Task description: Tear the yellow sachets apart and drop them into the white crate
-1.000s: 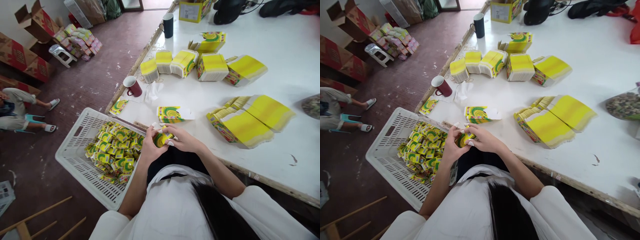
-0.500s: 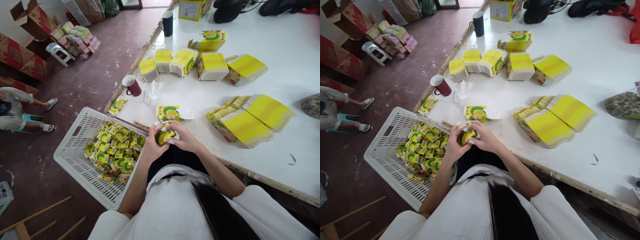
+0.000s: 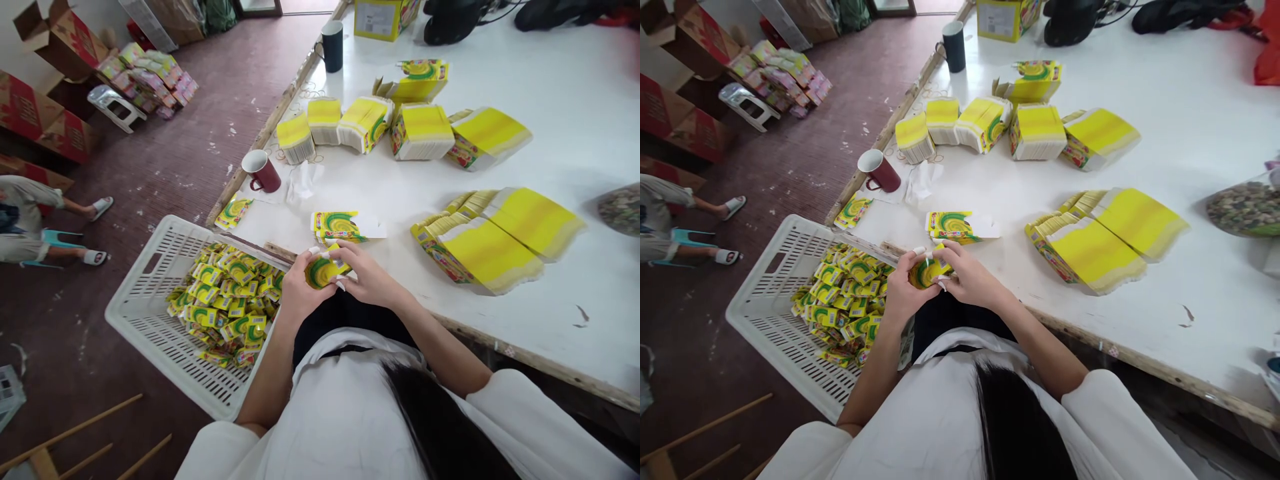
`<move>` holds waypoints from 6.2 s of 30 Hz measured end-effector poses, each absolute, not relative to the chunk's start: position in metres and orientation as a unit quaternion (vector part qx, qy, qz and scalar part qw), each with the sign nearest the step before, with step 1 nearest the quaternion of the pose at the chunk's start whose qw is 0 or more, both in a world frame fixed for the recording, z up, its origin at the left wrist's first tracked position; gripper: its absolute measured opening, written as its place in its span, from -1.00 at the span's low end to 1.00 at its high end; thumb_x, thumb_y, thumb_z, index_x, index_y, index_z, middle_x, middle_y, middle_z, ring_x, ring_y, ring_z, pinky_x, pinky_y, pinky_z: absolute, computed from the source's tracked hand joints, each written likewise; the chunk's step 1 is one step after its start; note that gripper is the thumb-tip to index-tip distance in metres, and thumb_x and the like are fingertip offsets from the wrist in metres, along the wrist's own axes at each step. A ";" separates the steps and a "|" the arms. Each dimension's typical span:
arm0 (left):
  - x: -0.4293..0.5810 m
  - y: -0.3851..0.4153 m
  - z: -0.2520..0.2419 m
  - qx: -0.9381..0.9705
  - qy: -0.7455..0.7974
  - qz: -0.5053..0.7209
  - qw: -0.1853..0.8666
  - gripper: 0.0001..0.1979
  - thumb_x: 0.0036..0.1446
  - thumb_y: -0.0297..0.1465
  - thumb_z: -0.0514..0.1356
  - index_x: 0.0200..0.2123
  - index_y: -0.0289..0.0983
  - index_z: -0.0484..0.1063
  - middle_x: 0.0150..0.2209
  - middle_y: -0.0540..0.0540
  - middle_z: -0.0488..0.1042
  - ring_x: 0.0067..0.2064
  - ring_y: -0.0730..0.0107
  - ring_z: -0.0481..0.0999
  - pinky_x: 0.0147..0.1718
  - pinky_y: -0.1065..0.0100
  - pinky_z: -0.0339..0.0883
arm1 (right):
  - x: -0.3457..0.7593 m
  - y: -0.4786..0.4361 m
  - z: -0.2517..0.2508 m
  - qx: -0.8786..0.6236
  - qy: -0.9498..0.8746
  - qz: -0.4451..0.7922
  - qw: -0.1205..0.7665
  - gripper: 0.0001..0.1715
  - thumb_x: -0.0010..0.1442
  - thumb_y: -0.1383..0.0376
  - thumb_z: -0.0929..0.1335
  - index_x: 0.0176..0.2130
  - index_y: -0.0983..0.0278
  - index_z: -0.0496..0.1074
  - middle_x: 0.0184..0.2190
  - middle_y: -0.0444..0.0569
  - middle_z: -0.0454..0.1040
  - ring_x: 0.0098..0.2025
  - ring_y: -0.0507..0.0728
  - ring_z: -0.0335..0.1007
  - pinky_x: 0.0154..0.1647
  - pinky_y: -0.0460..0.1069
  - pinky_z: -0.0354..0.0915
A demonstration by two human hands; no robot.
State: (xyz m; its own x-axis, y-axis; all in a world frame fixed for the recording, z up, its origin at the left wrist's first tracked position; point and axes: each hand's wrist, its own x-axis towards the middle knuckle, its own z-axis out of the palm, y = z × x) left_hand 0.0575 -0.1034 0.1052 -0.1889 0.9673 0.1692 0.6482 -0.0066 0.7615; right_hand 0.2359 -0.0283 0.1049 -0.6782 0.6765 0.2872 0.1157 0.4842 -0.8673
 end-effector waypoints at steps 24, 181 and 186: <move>0.070 -0.105 0.102 0.655 0.658 0.365 0.063 -0.34 -0.07 -0.22 0.47 0.09 -0.22 0.35 -0.06 -0.21 0.60 -0.02 0.05 0.62 0.00 0.07 0.50 | 0.221 -0.043 0.091 -0.347 -0.727 0.478 0.350 -0.40 0.46 0.09 0.12 0.34 0.28 0.17 0.24 0.24 0.39 0.27 0.31 0.35 0.26 0.24 0.30; 0.072 -0.094 0.081 0.285 0.512 0.634 0.505 -0.26 -0.13 0.12 0.41 0.04 -0.17 0.43 0.05 -0.22 0.53 0.12 0.07 0.52 0.06 0.12 0.42 | 0.221 0.008 0.091 -0.444 -0.738 0.443 0.249 -0.79 0.13 0.42 0.33 -0.29 0.17 0.19 -0.47 -0.18 0.36 -0.46 0.10 0.30 -0.39 -0.03 0.15; 0.083 -0.079 0.114 0.185 0.428 0.767 0.441 -0.42 0.02 0.21 0.23 -0.23 -0.19 0.51 -0.29 -0.09 0.54 -0.12 0.18 0.57 -0.06 0.19 0.45 | 0.205 -0.034 0.101 -0.286 -0.699 0.596 0.273 -0.75 0.10 0.29 0.39 -0.37 0.18 0.18 -0.46 -0.20 0.28 -0.44 0.06 0.21 -0.41 -0.05 0.15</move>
